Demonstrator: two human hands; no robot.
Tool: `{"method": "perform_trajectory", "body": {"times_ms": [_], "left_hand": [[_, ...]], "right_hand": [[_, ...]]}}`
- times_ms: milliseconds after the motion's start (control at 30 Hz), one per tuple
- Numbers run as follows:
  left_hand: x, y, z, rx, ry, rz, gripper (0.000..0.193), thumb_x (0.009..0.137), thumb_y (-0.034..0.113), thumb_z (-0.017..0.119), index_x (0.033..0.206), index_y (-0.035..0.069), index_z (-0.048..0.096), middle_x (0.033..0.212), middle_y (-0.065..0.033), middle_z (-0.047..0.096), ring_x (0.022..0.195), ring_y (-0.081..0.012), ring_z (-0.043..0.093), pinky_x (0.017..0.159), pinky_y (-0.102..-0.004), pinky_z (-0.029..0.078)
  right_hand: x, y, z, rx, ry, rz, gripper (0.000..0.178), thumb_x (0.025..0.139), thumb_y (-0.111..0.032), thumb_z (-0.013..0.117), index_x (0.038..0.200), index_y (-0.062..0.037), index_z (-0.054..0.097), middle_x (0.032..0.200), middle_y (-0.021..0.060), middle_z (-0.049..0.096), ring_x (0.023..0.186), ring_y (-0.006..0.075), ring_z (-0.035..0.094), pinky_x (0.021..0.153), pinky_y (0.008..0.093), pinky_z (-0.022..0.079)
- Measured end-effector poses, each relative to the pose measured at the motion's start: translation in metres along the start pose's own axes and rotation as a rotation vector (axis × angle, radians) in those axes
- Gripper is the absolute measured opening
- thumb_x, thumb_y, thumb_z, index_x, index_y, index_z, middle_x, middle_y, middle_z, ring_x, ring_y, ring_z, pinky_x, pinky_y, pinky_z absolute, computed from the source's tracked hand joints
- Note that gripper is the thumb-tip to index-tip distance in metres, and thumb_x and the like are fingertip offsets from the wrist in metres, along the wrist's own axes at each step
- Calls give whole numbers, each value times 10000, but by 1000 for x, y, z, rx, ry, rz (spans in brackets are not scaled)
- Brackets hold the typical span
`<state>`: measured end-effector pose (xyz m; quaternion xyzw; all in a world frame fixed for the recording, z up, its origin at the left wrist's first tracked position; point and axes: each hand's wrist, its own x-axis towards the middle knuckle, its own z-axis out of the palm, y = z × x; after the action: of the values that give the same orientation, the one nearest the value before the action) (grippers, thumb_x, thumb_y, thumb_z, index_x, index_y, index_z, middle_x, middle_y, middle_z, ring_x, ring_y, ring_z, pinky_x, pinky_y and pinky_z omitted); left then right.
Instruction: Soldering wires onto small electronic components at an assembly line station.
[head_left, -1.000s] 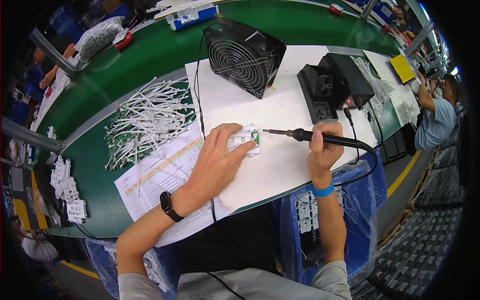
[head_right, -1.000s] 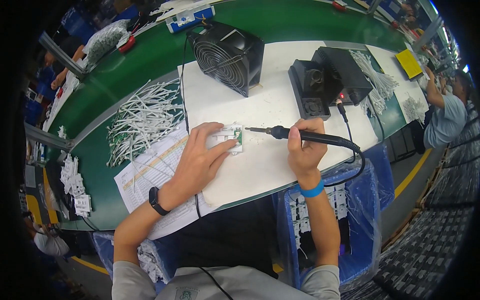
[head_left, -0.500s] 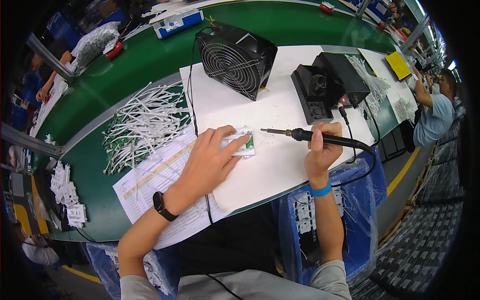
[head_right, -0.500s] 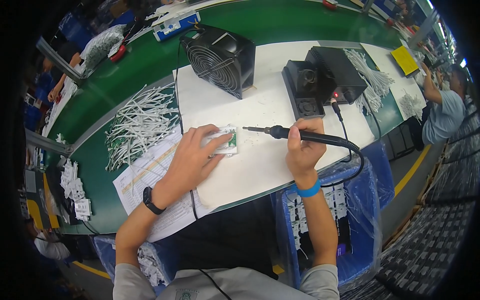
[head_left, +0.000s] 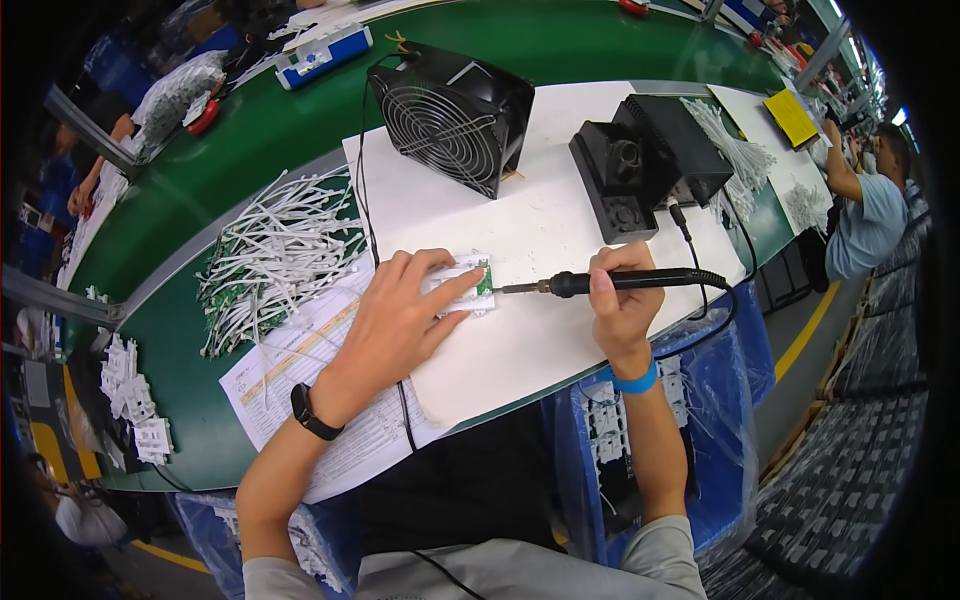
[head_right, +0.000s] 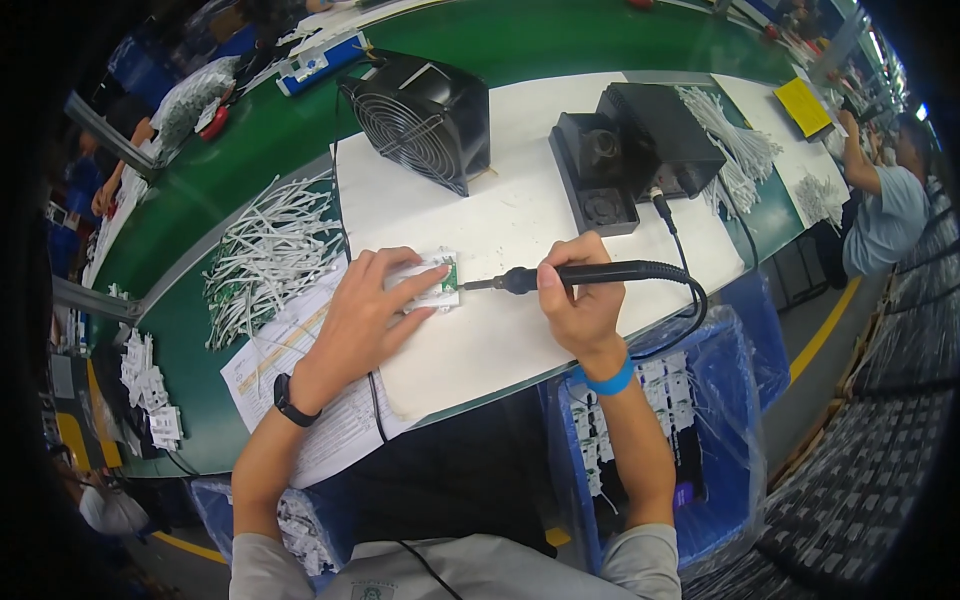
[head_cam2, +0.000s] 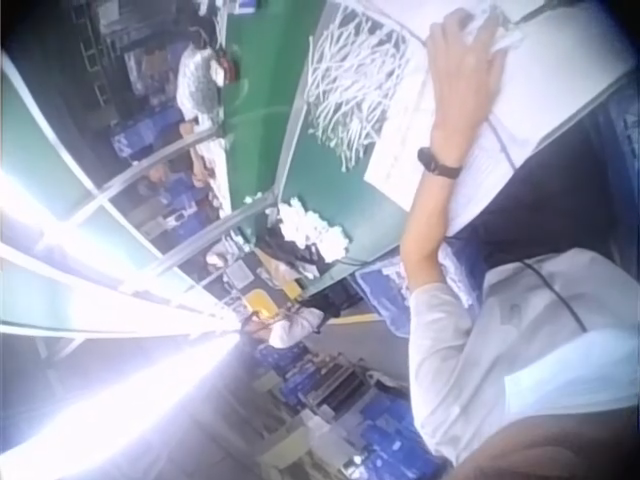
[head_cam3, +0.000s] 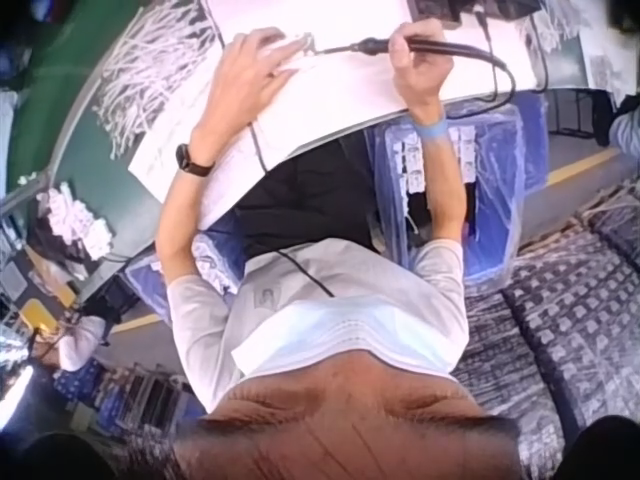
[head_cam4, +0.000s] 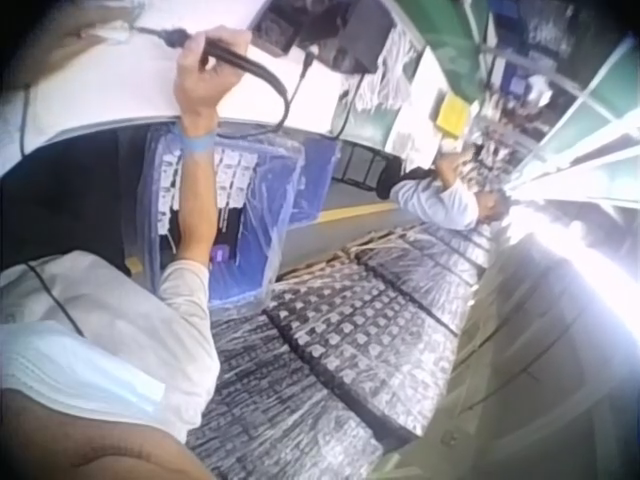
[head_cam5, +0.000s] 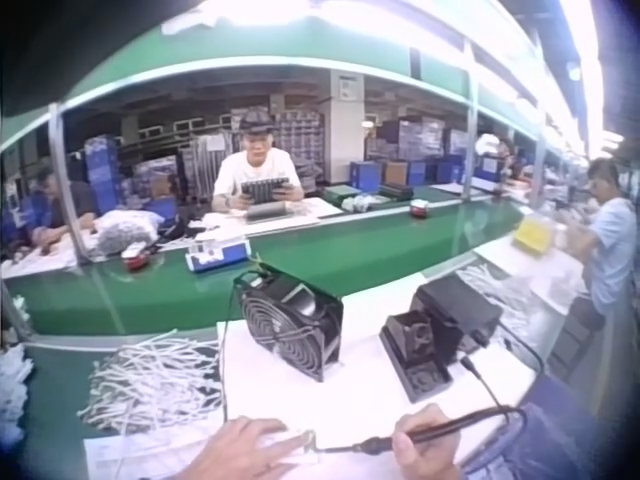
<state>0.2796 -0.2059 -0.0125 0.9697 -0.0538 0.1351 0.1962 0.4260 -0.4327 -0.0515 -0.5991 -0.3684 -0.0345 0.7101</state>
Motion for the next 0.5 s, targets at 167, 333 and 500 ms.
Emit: {"method": "perform_trajectory", "body": {"times_ms": [167,333,500], "left_hand": [[1,0,1,0,13,9,444,870,151,744,1310,137,683,1221,-96,583,1069,-279,539,943,-384,460],[1,-1,0,-7,12,3,451,873,154,742,1319,141,680,1235,-99,581,1087,-281,541,950,-387,459],[0,-1,0,-10,11,4,464,877,153,738,1337,145,675,1234,-104,581,1091,-282,541,953,-386,459]], "right_hand": [[2,1,0,-11,-18,-11,124,933,-45,661,961,-35,541,742,2,557,618,34,437,563,195,339],[3,2,2,1,-21,-10,117,938,-50,655,960,-37,541,739,0,556,612,31,433,554,191,332],[2,0,1,30,-23,5,104,943,-51,634,954,-39,531,744,-3,544,627,39,431,575,199,343]]}}
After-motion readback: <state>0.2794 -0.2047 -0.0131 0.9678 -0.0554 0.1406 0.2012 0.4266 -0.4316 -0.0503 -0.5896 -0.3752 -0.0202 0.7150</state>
